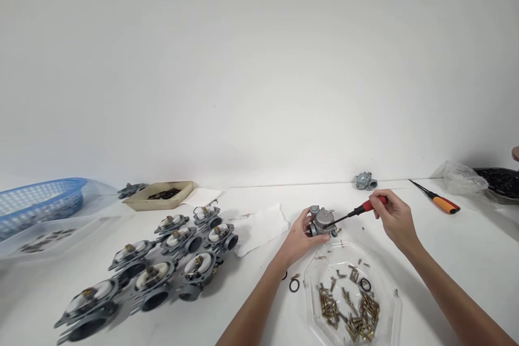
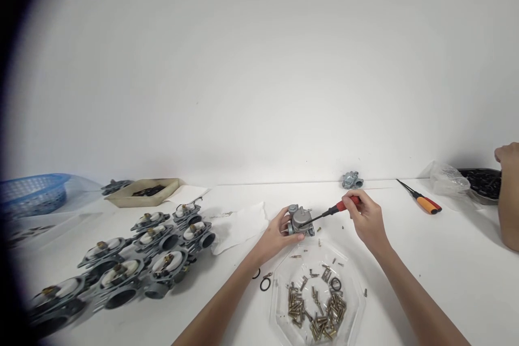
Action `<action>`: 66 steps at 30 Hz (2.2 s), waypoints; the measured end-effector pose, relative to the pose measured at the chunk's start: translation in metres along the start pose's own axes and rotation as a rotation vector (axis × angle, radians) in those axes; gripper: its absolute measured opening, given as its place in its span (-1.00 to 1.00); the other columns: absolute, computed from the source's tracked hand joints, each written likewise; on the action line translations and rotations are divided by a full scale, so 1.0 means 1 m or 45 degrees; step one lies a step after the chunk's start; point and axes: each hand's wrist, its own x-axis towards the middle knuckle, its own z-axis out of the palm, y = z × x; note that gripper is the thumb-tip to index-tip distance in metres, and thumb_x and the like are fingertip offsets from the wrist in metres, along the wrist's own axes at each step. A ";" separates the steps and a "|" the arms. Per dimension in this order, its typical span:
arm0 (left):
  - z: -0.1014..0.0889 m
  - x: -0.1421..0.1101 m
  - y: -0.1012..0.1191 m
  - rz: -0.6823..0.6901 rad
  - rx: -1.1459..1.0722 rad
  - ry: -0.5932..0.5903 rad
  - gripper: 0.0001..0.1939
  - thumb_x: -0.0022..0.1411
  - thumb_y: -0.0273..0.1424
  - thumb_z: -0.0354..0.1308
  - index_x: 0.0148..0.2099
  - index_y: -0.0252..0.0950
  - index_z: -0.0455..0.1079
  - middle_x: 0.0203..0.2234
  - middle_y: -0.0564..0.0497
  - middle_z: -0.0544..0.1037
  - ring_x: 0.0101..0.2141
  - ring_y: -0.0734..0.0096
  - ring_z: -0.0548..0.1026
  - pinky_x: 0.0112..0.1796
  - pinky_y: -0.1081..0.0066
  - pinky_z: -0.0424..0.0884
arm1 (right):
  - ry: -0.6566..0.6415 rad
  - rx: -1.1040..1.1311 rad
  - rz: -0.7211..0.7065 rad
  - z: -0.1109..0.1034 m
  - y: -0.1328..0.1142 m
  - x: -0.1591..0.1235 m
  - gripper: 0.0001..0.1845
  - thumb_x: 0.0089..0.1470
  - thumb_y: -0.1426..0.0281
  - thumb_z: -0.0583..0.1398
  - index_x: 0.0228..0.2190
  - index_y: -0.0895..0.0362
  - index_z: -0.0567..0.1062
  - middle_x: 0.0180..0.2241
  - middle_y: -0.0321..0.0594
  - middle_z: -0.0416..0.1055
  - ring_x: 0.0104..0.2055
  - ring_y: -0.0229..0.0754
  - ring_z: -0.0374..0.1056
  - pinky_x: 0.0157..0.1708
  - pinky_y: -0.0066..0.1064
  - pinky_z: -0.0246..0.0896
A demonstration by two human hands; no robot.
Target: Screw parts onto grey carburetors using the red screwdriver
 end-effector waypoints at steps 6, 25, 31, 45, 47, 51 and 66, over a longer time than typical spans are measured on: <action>-0.003 0.001 -0.002 -0.009 -0.059 -0.018 -0.10 -0.05 -0.11 0.48 0.30 -0.15 0.24 0.14 -0.25 0.45 0.18 -0.13 0.37 0.18 -0.05 0.25 | 0.043 0.120 0.060 -0.004 0.006 0.004 -0.65 0.16 0.04 0.21 -0.36 0.08 0.46 -0.60 -0.33 0.28 -0.57 -0.24 0.19 -0.53 -0.37 0.16; -0.001 0.004 0.001 -0.005 -0.172 -0.106 -0.23 0.11 -0.08 0.35 0.28 -0.14 0.17 0.11 -0.19 0.48 0.10 0.02 0.45 0.12 0.07 0.32 | -0.565 0.085 0.141 0.007 0.026 -0.006 -0.62 0.27 0.06 0.08 -0.38 0.10 0.40 -0.56 -0.33 0.34 -0.55 -0.28 0.13 -0.53 -0.44 0.08; -0.001 0.003 0.008 0.031 -0.274 -0.201 -0.27 0.13 -0.12 0.34 0.26 -0.17 0.16 0.06 -0.20 0.52 0.07 -0.01 0.47 0.07 0.09 0.34 | -0.566 0.086 0.129 0.007 0.022 -0.005 -0.61 0.26 0.04 0.07 -0.35 0.10 0.42 -0.56 -0.32 0.36 -0.57 -0.28 0.15 -0.53 -0.42 0.09; -0.002 0.000 0.013 0.002 -0.300 -0.203 -0.27 0.12 -0.16 0.35 0.26 -0.20 0.18 0.07 -0.21 0.51 0.09 -0.04 0.44 0.06 0.11 0.32 | -0.547 0.064 0.141 0.005 0.023 -0.004 -0.63 0.25 0.06 0.09 -0.33 0.10 0.45 -0.57 -0.32 0.38 -0.57 -0.28 0.16 -0.53 -0.42 0.09; -0.001 0.000 0.014 0.000 -0.307 -0.201 -0.30 0.14 -0.17 0.34 0.25 -0.19 0.20 0.07 -0.20 0.52 0.09 -0.03 0.44 0.07 0.10 0.32 | -0.528 0.072 0.146 0.005 0.023 -0.003 -0.62 0.25 0.05 0.10 -0.33 0.10 0.45 -0.57 -0.32 0.38 -0.57 -0.28 0.16 -0.53 -0.42 0.10; 0.000 0.001 0.016 -0.012 -0.305 -0.187 -0.29 0.11 -0.20 0.35 0.25 -0.20 0.21 0.05 -0.20 0.54 0.08 -0.03 0.46 0.06 0.10 0.33 | -0.484 0.109 0.161 0.004 0.023 -0.002 -0.61 0.22 0.03 0.12 -0.34 0.11 0.46 -0.58 -0.32 0.37 -0.57 -0.28 0.17 -0.53 -0.43 0.12; -0.005 0.002 0.009 -0.011 -0.274 -0.227 -0.24 0.24 -0.18 0.23 0.40 -0.17 0.07 0.20 -0.16 0.41 0.15 -0.04 0.38 0.11 0.08 0.28 | -0.094 0.238 0.211 -0.006 0.016 0.010 -0.57 0.14 -0.02 0.19 -0.36 0.11 0.47 -0.65 -0.39 0.24 -0.65 -0.32 0.16 -0.62 -0.44 0.13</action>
